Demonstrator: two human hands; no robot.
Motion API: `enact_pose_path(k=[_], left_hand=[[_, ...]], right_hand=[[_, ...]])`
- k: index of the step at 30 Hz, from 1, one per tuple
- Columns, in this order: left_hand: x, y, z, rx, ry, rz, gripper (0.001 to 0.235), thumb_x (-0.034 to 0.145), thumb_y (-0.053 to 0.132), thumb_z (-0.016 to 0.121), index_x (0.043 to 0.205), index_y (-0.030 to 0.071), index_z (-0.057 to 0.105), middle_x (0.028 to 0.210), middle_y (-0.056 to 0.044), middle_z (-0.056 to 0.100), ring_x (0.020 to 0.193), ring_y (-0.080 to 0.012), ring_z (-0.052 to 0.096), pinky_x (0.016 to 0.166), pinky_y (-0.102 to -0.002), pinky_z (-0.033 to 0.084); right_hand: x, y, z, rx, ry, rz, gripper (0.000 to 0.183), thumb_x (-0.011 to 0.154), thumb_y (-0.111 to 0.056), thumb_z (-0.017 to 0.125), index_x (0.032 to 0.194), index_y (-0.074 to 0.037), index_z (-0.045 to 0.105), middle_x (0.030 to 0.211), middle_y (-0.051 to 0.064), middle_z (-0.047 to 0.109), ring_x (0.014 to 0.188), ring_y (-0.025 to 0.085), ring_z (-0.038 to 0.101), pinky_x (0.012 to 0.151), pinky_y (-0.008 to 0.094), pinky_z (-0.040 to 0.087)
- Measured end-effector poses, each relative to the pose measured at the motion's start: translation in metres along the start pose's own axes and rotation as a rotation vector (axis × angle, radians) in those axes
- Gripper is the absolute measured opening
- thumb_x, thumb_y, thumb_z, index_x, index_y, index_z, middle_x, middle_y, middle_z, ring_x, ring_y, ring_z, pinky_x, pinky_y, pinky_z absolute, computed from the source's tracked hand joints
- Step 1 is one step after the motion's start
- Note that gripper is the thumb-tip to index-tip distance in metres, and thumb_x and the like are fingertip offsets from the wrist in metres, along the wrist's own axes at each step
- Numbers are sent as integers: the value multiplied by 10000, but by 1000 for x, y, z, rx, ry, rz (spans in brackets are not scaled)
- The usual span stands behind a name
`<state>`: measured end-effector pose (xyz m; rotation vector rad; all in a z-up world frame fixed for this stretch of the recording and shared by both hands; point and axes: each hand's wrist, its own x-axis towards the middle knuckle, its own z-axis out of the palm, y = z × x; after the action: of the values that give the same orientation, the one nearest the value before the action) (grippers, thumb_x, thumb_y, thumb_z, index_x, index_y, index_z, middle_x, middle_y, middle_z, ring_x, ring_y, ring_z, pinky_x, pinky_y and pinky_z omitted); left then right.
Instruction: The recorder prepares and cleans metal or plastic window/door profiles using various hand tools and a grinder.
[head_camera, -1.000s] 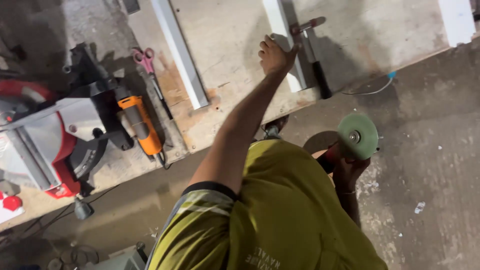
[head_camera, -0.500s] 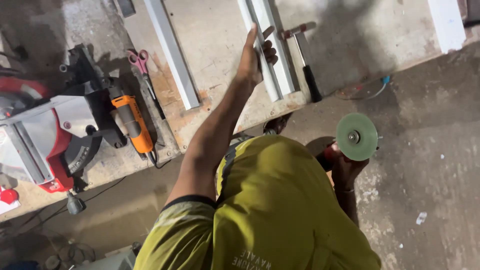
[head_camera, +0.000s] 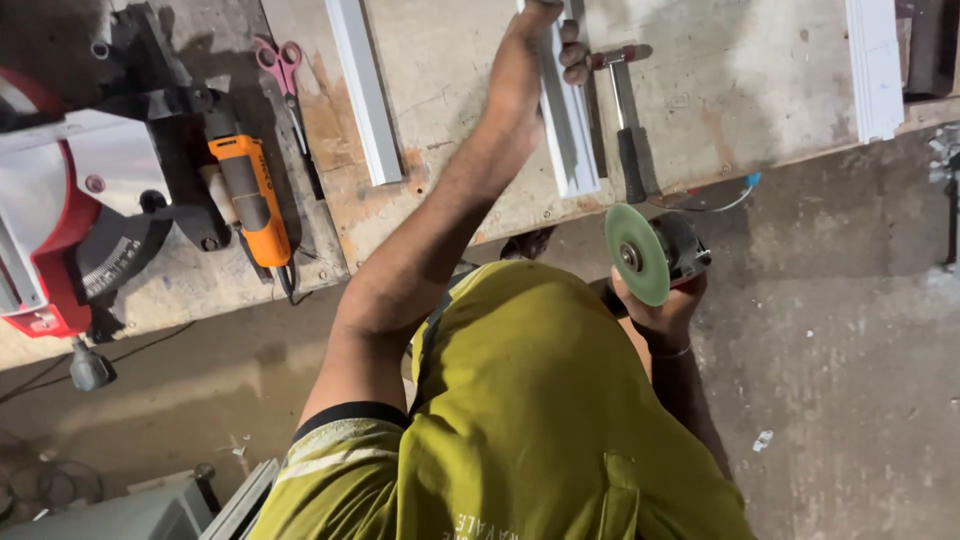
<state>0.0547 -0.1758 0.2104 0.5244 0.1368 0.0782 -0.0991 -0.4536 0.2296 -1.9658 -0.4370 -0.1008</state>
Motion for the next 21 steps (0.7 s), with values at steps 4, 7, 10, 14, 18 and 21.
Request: enact_pose_path(k=[4,7,10,14,18,21], left_hand=[[-7,11,24,-35,89,-7,198,1023,243,481,1091,59,506,783,-13,466,625,-98,472,520,-249,448],[-7,8,27,-132,111,-25,138,1006,210,504,1034,81,463,794,-25,456,626,-107,454,516,-264,426],[-8,4,27,-170,119,-38,125,990,175,520,1002,86,433,795,-31,448,626,-119,450,523,-280,421],[-9,1,29,-156,133,-42,137,978,167,539,989,88,428,779,-27,440,612,-123,451,515,-281,410],[-11,0,28,-146,137,-40,142,987,176,539,987,88,427,783,-32,452,613,-121,451,515,-279,404],[-12,-2,25,-133,132,-39,109,985,153,515,997,86,429,795,-39,462,621,-121,452,526,-280,412]], right_hand=[[-3,2,5,123,-36,-41,568,839,-130,861,1318,9,590,1268,74,675,1142,153,664,1010,303,549],[-4,6,9,169,-25,3,635,833,-119,868,1376,9,564,1318,91,667,1186,164,662,1038,316,556],[-7,10,13,260,-12,42,721,824,-113,878,1439,11,523,1361,98,648,1241,177,654,1076,340,563],[-9,9,15,325,-17,121,703,818,-112,875,1415,18,528,1349,95,662,1218,175,666,1057,343,579],[-3,-9,16,100,-21,14,649,822,-89,869,1386,29,570,1277,84,678,1174,160,658,1054,325,550],[-4,-10,16,183,-8,44,647,827,-123,868,1376,29,562,1275,74,680,1167,149,668,1040,320,561]])
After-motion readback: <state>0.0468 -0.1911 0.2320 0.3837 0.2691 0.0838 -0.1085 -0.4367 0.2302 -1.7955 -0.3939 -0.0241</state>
